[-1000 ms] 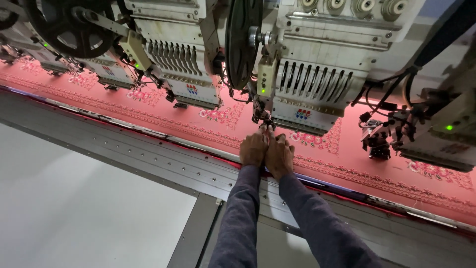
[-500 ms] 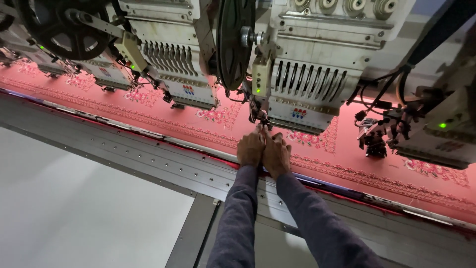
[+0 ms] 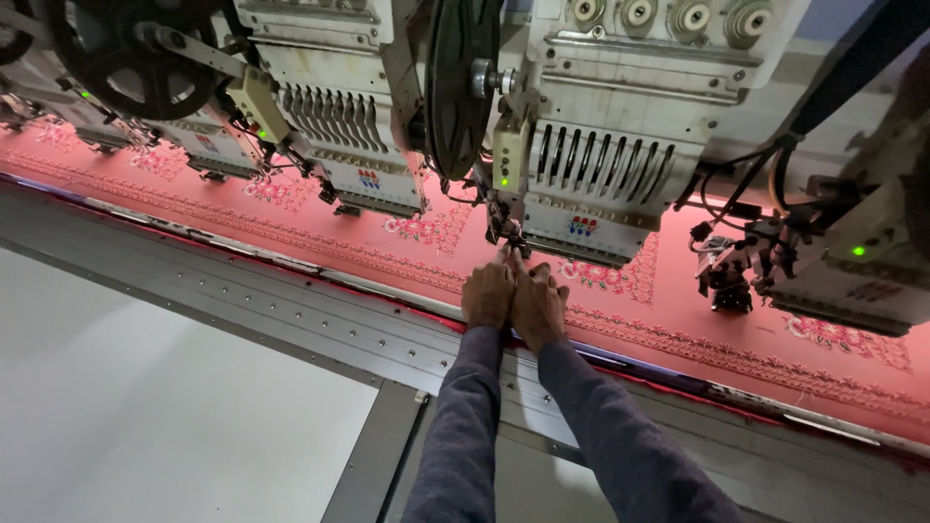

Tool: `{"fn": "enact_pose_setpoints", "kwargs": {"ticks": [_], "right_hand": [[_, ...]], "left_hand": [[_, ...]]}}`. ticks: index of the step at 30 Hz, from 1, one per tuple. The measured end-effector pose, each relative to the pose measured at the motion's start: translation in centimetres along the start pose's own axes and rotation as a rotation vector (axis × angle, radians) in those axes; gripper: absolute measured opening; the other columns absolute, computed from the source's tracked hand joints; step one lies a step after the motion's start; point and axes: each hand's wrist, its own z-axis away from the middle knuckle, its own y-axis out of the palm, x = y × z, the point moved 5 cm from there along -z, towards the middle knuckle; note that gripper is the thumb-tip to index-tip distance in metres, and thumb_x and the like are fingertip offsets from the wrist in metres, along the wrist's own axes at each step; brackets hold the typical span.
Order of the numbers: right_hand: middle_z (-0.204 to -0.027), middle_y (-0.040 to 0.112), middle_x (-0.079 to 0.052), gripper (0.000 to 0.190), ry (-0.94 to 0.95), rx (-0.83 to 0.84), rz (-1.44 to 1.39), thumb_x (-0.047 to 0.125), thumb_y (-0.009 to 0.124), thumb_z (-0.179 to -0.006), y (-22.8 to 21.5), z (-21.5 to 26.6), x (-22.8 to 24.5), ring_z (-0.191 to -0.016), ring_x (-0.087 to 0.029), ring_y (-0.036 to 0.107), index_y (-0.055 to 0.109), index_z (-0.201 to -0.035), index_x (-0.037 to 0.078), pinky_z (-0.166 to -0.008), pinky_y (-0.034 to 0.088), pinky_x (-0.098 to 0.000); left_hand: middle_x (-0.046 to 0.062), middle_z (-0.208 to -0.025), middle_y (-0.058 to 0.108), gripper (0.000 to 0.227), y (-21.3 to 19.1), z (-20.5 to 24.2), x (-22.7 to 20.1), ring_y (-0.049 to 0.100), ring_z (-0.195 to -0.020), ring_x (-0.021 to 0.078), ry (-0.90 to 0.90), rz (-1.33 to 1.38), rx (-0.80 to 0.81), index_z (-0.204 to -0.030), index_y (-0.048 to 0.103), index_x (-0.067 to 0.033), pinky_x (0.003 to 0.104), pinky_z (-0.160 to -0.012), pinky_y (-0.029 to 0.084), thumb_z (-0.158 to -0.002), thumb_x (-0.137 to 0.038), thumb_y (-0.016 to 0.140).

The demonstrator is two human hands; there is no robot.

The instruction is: The person threads pink thread through the needle mechanisms of a row of industrial embroidery machines. They pull the thread through the eye of the needle and guide it into the machine's tension system, repeating this process across multiple units.

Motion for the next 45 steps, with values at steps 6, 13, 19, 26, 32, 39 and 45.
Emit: {"fn": "enact_pose_setpoints", "kwargs": {"ticks": [6,13,19,26,32,39,45], "right_hand": [[-0.119,0.052,-0.011,0.054,0.048,-0.062,0.024,0.032,0.048,-0.103,-0.9,0.9,0.4,-0.117,-0.036,0.060,0.040,-0.156,0.024,-0.103,0.041,-0.0491],[-0.119,0.049,-0.011,0.064,0.127,-0.025,0.079,0.022,0.051,-0.098,-1.3,1.2,1.0,-0.115,-0.034,0.061,0.033,-0.160,0.020,-0.101,0.041,-0.0475],[-0.117,0.048,-0.010,0.061,0.136,-0.042,0.169,0.024,0.052,-0.098,1.2,0.1,-0.6,-0.112,-0.034,0.063,0.040,-0.157,0.027,-0.096,0.044,-0.0473],[-0.122,0.051,-0.011,0.064,0.085,-0.096,0.009,0.018,0.057,-0.093,-0.8,0.9,0.2,-0.118,-0.034,0.062,0.042,-0.155,0.021,-0.102,0.040,-0.0478],[-0.124,0.055,-0.008,0.046,-0.034,-0.030,0.212,0.016,0.057,-0.092,2.5,-0.1,-1.3,-0.117,-0.027,0.059,0.059,-0.137,0.018,-0.101,0.044,-0.0486],[-0.111,0.054,-0.005,0.026,-0.131,-0.218,0.041,0.028,0.057,-0.093,0.0,3.8,-3.6,-0.098,-0.036,0.068,0.070,-0.115,0.021,-0.084,0.053,-0.0501],[-0.124,0.054,0.001,0.020,-0.192,-0.217,0.038,0.036,0.056,-0.097,-4.5,11.0,-6.9,-0.109,-0.033,0.066,0.070,-0.108,0.026,-0.091,0.052,-0.0492]], "left_hand": [[0.023,-0.103,0.076,0.047,1.1,-0.8,0.7,0.072,-0.102,0.0466,0.049,0.031,0.074,-0.143,0.058,-0.0336,0.057,-0.090,0.060,-0.097,-0.037,0.045],[0.025,-0.102,0.075,0.048,0.1,0.0,0.5,0.071,-0.104,0.0474,0.038,0.007,0.091,-0.144,0.057,-0.0320,0.056,-0.093,0.058,-0.099,-0.033,0.042],[0.026,-0.100,0.075,0.045,0.6,-0.1,0.8,0.072,-0.102,0.0471,0.030,0.021,0.074,-0.140,0.062,-0.0276,0.056,-0.089,0.060,-0.100,-0.039,0.044],[0.028,-0.103,0.074,0.043,-0.8,0.7,-0.4,0.071,-0.104,0.0487,0.062,0.133,0.034,-0.135,0.060,-0.0234,0.057,-0.092,0.058,-0.103,-0.047,0.044],[0.026,-0.101,0.074,0.042,2.4,-0.4,1.6,0.071,-0.104,0.0480,0.123,0.064,0.044,-0.128,0.056,-0.0225,0.056,-0.092,0.059,-0.104,-0.054,0.043],[0.019,-0.095,0.075,0.033,2.7,1.9,1.6,0.074,-0.093,0.0446,0.318,-0.120,0.026,-0.128,0.054,-0.0244,0.056,-0.084,0.060,-0.102,-0.043,0.048],[0.010,-0.090,0.078,0.030,1.4,7.2,1.8,0.074,-0.084,0.0417,0.278,0.098,-0.249,-0.107,0.057,-0.0236,0.056,-0.077,0.059,-0.108,-0.048,0.039]]}}
